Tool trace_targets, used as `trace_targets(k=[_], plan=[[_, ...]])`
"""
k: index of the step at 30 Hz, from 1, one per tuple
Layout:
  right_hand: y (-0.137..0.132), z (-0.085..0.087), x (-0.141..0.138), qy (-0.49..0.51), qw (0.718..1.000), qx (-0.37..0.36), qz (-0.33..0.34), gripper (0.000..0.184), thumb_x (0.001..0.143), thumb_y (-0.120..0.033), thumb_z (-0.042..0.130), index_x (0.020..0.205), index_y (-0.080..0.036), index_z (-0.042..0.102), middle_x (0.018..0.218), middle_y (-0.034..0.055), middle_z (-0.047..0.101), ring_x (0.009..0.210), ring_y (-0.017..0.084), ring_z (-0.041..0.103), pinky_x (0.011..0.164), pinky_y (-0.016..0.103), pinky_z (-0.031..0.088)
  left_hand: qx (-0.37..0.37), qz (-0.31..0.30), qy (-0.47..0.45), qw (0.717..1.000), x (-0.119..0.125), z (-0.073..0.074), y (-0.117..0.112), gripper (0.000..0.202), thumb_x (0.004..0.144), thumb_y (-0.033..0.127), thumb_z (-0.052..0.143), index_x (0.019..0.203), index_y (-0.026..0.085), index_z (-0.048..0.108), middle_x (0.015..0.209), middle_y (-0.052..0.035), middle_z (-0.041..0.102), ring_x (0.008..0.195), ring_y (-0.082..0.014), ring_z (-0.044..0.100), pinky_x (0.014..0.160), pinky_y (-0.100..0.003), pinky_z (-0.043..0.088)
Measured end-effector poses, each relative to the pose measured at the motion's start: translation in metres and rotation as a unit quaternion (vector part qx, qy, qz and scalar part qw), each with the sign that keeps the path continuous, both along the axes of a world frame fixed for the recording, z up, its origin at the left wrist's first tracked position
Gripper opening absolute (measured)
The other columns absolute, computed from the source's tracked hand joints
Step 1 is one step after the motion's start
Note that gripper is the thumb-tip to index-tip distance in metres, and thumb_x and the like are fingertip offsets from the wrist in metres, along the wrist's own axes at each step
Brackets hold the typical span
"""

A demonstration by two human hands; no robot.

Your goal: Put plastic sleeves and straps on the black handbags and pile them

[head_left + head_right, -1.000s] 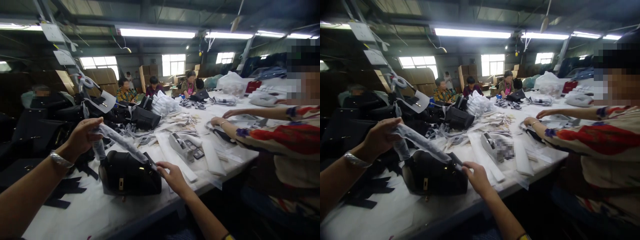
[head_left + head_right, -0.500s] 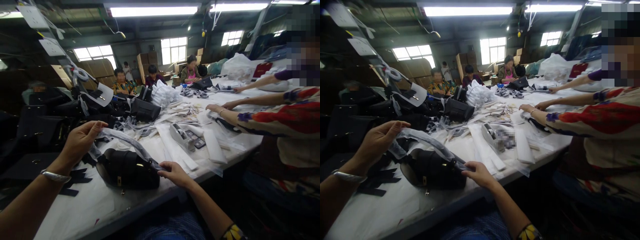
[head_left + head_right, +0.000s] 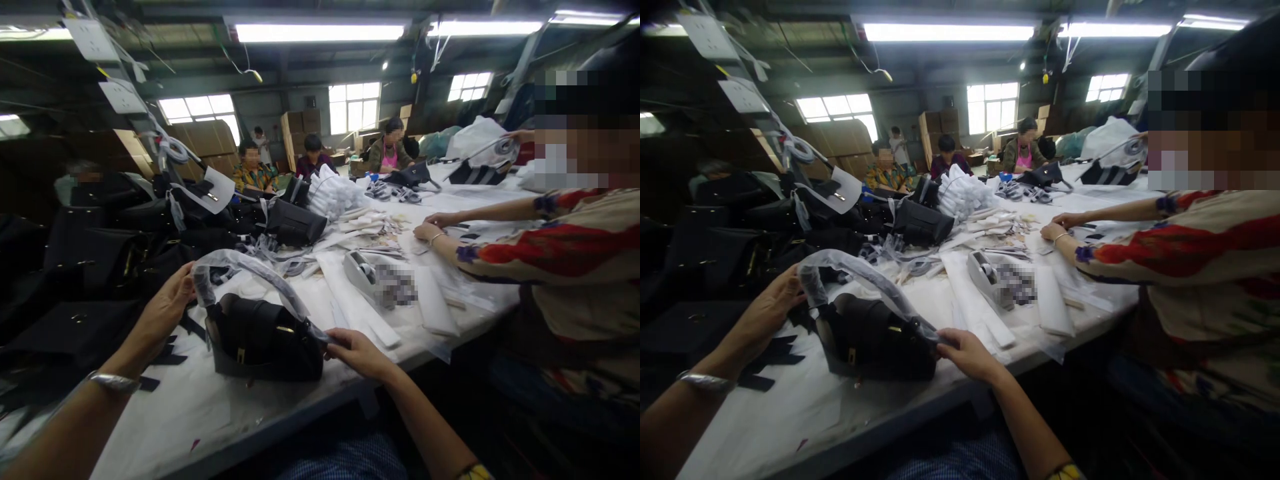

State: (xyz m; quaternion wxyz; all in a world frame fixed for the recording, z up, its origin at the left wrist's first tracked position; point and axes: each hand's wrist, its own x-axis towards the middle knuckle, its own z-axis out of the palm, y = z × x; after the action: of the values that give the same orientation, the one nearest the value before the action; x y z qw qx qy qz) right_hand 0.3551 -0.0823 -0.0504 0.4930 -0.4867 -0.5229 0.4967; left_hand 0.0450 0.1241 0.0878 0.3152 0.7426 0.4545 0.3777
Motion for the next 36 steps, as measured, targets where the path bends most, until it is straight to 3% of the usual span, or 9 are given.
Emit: trace_targets(k=[6,11,13,18,22,26,28,32,36], plan=[[-0.02,-0.01,0.029,-0.025,0.994,-0.103,0.015,0.035,0.08,-0.043,0.067,0.097,-0.013,0.073,0.081,0.006,0.074,0.076,0.019,0.068,0.076,0.031,0.052,-0.104,0.007,-0.031,0.994,-0.021,-0.027,0.011,0.075,0.087,0.069,0.045,0.146,0.023,0.039,0.143,-0.0133,0.053,0.131,-0.0308,0.049,0.11,-0.051,0.037],[-0.024,0.0,0.018,-0.188,0.963,-0.002,-0.196,0.042,0.081,-0.038,0.066,0.118,-0.019,0.067,0.119,0.01,0.069,0.114,0.027,0.061,0.102,0.042,0.045,-0.13,-0.022,-0.045,0.99,-0.019,-0.038,0.009,0.073,0.083,0.068,0.053,0.141,0.024,0.046,0.148,-0.0111,0.049,0.134,-0.0309,0.045,0.109,-0.05,0.039],[-0.02,0.014,0.003,-0.217,0.944,0.05,-0.245,0.039,0.086,-0.038,0.061,0.12,-0.021,0.065,0.122,0.0095,0.067,0.113,0.025,0.061,0.097,0.039,0.049,-0.132,-0.052,-0.052,0.989,-0.016,-0.042,0.008,0.063,0.082,0.067,0.055,0.13,0.026,0.059,0.14,-0.0073,0.057,0.129,-0.0294,0.051,0.108,-0.047,0.041],[0.006,0.064,-0.035,-0.21,0.94,0.147,-0.224,0.038,0.092,-0.038,0.056,0.126,-0.022,0.059,0.12,0.0089,0.065,0.088,0.018,0.064,0.068,0.027,0.054,-0.119,-0.071,-0.034,0.99,-0.017,-0.052,0.009,0.049,0.082,0.066,0.056,0.103,0.026,0.073,0.104,-0.0026,0.075,0.11,-0.0273,0.065,0.103,-0.04,0.045],[0.035,0.112,-0.047,-0.285,0.915,0.183,-0.218,0.049,0.089,-0.034,0.061,0.136,-0.023,0.051,0.116,0.0064,0.067,0.064,0.012,0.057,0.066,0.027,0.049,-0.094,-0.077,-0.059,0.991,-0.021,-0.054,0.005,0.048,0.082,0.064,0.057,0.104,0.024,0.073,0.107,-0.0034,0.074,0.114,-0.0288,0.062,0.104,-0.04,0.043],[0.048,0.149,-0.053,-0.387,0.908,0.149,-0.058,0.029,0.084,-0.032,0.066,0.113,-0.024,0.066,0.085,-0.0006,0.07,0.064,0.014,0.058,0.065,0.025,0.043,-0.098,-0.087,-0.097,0.987,-0.026,-0.056,-0.009,0.049,0.079,0.059,0.065,0.109,0.021,0.07,0.117,-0.0067,0.071,0.119,-0.0306,0.059,0.107,-0.042,0.039],[0.045,0.153,-0.056,-0.412,0.902,0.129,0.002,0.016,0.084,-0.031,0.066,0.099,-0.024,0.069,0.079,-0.0024,0.068,0.067,0.014,0.059,0.064,0.024,0.041,-0.105,-0.091,-0.127,0.982,-0.03,-0.059,-0.017,0.05,0.077,0.055,0.069,0.113,0.02,0.067,0.123,-0.0088,0.069,0.12,-0.0315,0.058,0.108,-0.044,0.039],[0.032,0.137,-0.062,-0.458,0.88,0.106,-0.06,0.016,0.09,-0.036,0.057,0.087,-0.022,0.064,0.07,-0.0024,0.062,0.062,0.014,0.055,0.06,0.025,0.037,-0.117,-0.104,-0.171,0.973,-0.041,-0.065,-0.027,0.049,0.08,0.048,0.07,0.119,0.02,0.063,0.13,-0.0101,0.065,0.124,-0.0308,0.056,0.11,-0.046,0.037],[0.029,0.124,-0.063,-0.46,0.882,0.092,-0.046,0.021,0.092,-0.038,0.054,0.081,-0.021,0.059,0.066,-0.003,0.058,0.058,0.013,0.052,0.057,0.025,0.035,-0.113,-0.126,-0.165,0.972,-0.046,-0.068,-0.024,0.047,0.082,0.046,0.068,0.122,0.022,0.062,0.134,-0.0085,0.062,0.129,-0.0297,0.052,0.112,-0.044,0.036]])
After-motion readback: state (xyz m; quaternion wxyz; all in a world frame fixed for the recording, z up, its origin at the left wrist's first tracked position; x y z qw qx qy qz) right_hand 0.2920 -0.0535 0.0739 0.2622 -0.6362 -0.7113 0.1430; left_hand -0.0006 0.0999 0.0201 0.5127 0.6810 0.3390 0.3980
